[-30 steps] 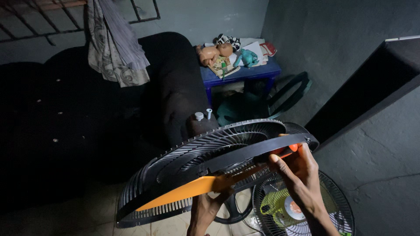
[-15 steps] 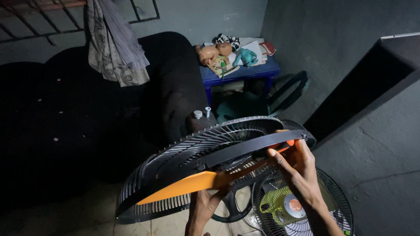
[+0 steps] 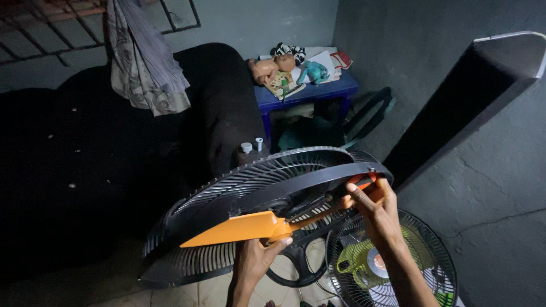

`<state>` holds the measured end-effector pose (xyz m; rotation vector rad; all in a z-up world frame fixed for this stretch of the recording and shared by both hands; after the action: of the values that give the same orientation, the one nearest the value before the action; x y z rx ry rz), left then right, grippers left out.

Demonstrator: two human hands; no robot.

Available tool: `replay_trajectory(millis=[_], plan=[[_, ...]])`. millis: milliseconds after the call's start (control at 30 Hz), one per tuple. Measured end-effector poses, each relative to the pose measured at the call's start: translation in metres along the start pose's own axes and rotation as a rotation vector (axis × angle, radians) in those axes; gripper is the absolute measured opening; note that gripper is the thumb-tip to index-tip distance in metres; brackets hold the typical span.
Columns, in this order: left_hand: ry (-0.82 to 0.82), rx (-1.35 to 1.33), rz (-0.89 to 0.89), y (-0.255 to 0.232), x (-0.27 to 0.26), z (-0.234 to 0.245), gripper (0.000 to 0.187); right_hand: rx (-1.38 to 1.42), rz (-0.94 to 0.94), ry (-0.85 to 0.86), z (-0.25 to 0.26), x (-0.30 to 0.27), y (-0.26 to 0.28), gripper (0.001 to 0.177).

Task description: The person uses a screwdriver to tighten screws on the fan blade hub while holding the fan head steady. The person repeatedly adjusts the blade and tightens the central screw to secure the blade to the fan.

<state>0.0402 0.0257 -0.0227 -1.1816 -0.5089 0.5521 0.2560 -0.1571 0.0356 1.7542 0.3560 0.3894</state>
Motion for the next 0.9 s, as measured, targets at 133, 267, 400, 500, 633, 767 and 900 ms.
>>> replay_trajectory(millis=[133, 267, 400, 500, 633, 767, 900], plan=[[0.005, 0.15, -0.011, -0.007, 0.001, 0.003, 0.05, 0.074, -0.012, 0.012, 0.007, 0.002, -0.011, 0.025], [0.024, 0.07, 0.068, -0.002, 0.001, 0.0, 0.051, 0.077, 0.008, 0.027, 0.006, 0.007, -0.017, 0.024], [0.024, 0.102, 0.121, 0.006, 0.003, -0.001, 0.054, 0.099, -0.026, 0.032, 0.005, 0.011, -0.025, 0.025], [0.032, 0.209, 0.142, 0.009, 0.005, 0.0, 0.057, 0.108, -0.043, 0.072, 0.007, 0.015, -0.028, 0.029], [0.071, 0.214, 0.074, 0.002, 0.005, 0.004, 0.053, -0.03, -0.14, 0.167, 0.019, 0.026, -0.026, 0.031], [0.074, 0.173, 0.012, -0.006, 0.005, 0.006, 0.048, -0.17, -0.206, 0.228, 0.022, 0.037, -0.026, 0.031], [0.069, 0.135, -0.017, -0.003, 0.007, 0.003, 0.05, -0.108, -0.204, 0.272, 0.018, 0.039, -0.025, 0.031]])
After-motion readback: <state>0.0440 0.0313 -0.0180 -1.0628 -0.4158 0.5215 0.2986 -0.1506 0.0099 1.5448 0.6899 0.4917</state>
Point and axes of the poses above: each hand's wrist, its own x-axis towards the middle knuckle, its own z-axis out of the back of the hand, y = z × x, the point moved 5 cm from there along x, towards the middle knuckle, and after that the axes turned 3 degrees about -x, right-handed, at the moved point
